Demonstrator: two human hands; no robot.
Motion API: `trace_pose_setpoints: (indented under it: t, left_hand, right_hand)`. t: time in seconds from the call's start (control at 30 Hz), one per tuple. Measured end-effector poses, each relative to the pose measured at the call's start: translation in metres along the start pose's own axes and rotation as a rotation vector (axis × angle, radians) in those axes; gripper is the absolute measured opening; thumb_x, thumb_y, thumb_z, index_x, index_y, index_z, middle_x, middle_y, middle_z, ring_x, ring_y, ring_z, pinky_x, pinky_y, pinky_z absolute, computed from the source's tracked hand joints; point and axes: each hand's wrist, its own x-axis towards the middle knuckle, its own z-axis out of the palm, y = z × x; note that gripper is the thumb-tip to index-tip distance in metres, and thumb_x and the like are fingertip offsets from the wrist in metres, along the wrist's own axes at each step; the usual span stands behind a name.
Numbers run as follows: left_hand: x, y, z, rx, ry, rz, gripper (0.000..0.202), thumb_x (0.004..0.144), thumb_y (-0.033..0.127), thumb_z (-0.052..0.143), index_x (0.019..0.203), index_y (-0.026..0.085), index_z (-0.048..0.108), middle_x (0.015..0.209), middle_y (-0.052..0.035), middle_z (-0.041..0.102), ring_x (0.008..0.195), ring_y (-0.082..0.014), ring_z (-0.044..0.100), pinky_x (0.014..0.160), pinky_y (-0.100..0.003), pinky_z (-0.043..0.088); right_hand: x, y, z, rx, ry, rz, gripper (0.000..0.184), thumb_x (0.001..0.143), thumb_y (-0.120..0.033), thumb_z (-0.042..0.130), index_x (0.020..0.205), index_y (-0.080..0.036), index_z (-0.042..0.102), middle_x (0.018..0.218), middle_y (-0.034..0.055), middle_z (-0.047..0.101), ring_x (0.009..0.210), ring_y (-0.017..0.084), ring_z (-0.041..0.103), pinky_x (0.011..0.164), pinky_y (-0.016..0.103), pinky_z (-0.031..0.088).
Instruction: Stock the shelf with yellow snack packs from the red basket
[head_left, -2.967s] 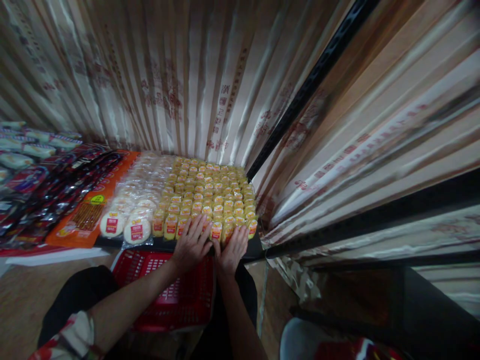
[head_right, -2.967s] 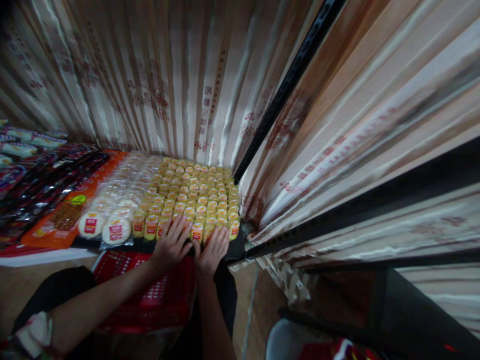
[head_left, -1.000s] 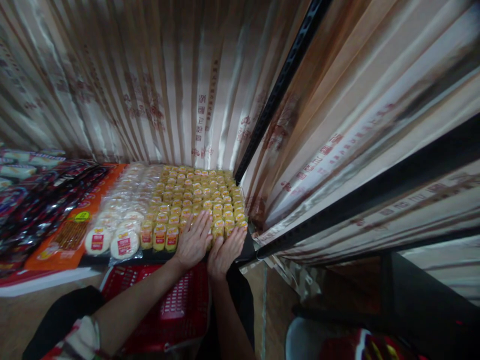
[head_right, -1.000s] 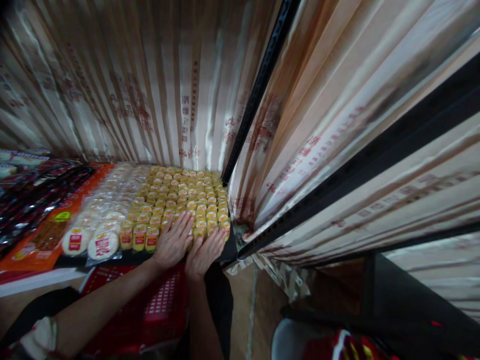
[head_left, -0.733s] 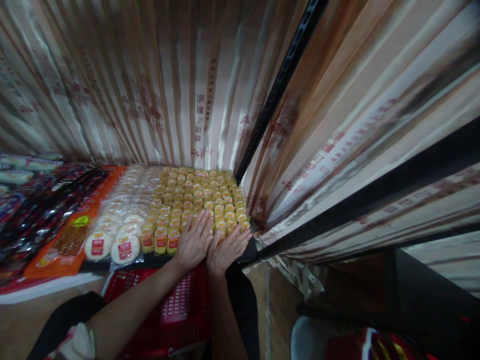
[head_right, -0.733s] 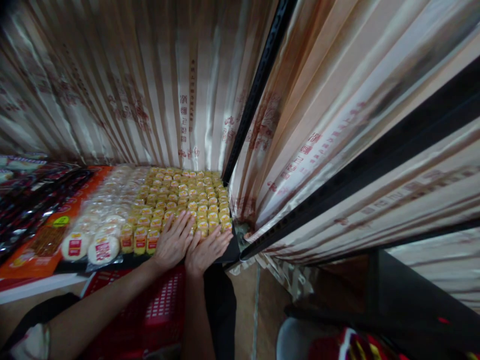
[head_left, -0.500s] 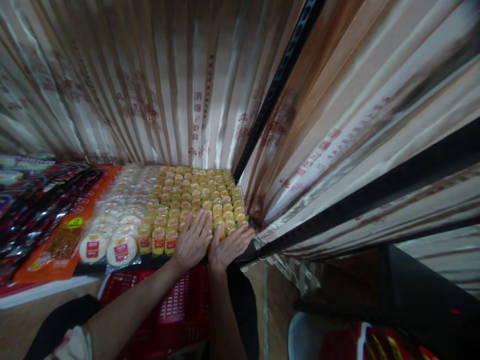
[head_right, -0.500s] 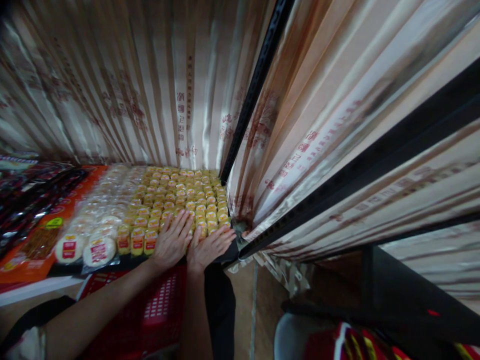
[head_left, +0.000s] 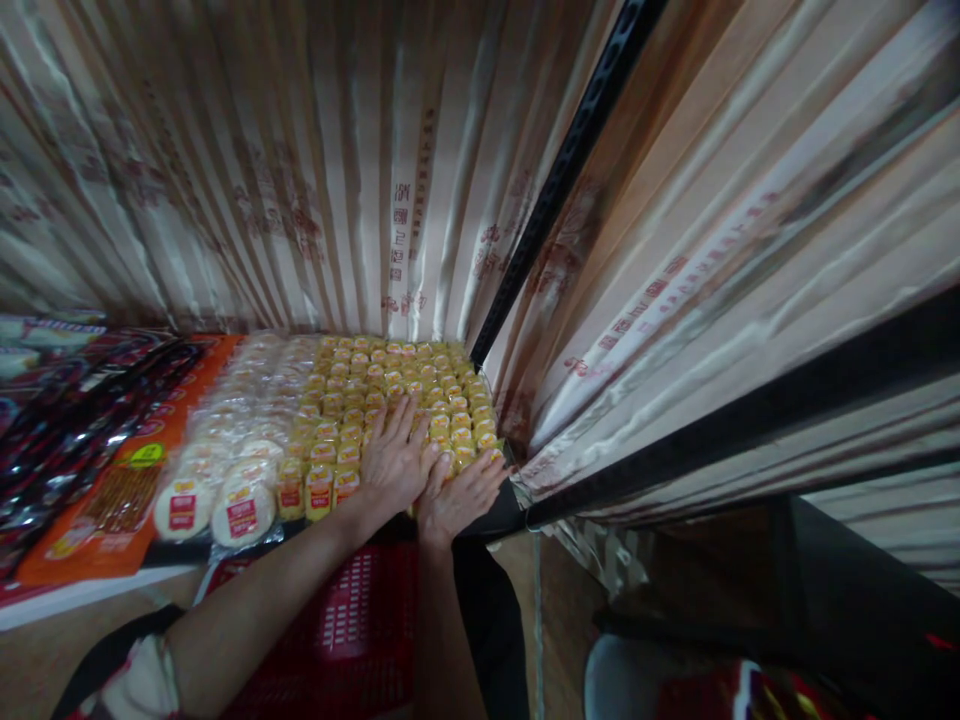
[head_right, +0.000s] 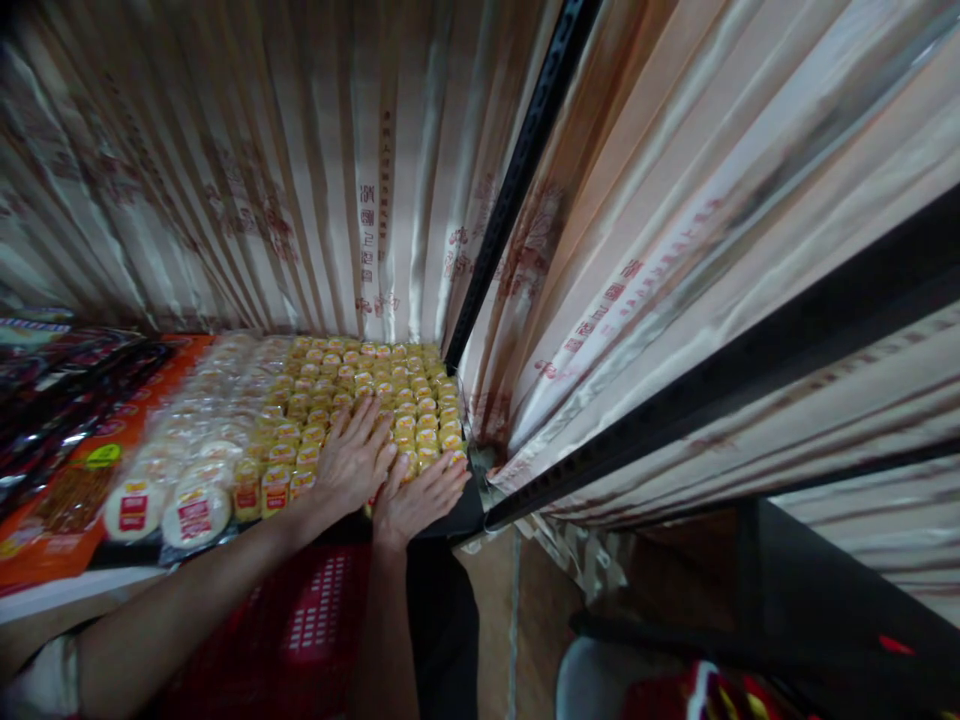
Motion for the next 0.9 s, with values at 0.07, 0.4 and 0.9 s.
trace_pose_setpoints:
  t: [0.07,0.4,0.9]
  left_hand:
    - [0.01,0.0,0.004,-0.008,-0.014,-0.012,0.044,0.092,0.037,0.037,0.126,0.014,0.055,0.143,-0.0129,0.043,0.136,-0.0271,0.033,0.111,-0.049,0.027]
    - [0.023,0.013,0.01,0.01,-0.328,-0.099,0.05,0.094,0.036,0.031,0.138,0.016,0.041,0.148,-0.0103,0.035,0.139,-0.0245,0.027,0.113,-0.046,0.026]
    - [0.024,0.011,0.009,0.017,-0.229,-0.044,0.05,0.092,0.041,0.036,0.135,0.016,0.047,0.147,-0.0123,0.035,0.14,-0.0257,0.024,0.114,-0.047,0.023]
  right_hand:
    - [0.0,-0.002,-0.001,0.008,0.014,-0.006,0.071,0.092,-0.046,0.037,0.147,-0.007,0.017,0.146,0.0295,0.028,0.139,0.039,0.02,0.101,0.063,0.028]
    - [0.002,-0.004,-0.001,-0.03,-0.015,-0.01,0.065,0.095,-0.045,0.028,0.142,-0.001,0.028,0.145,0.0296,0.031,0.139,0.037,0.021,0.103,0.059,0.029]
    - [0.003,0.0,-0.001,0.038,0.028,-0.01,0.062,0.094,-0.041,0.033,0.142,-0.002,0.03,0.142,0.0296,0.036,0.138,0.035,0.024,0.102,0.059,0.032]
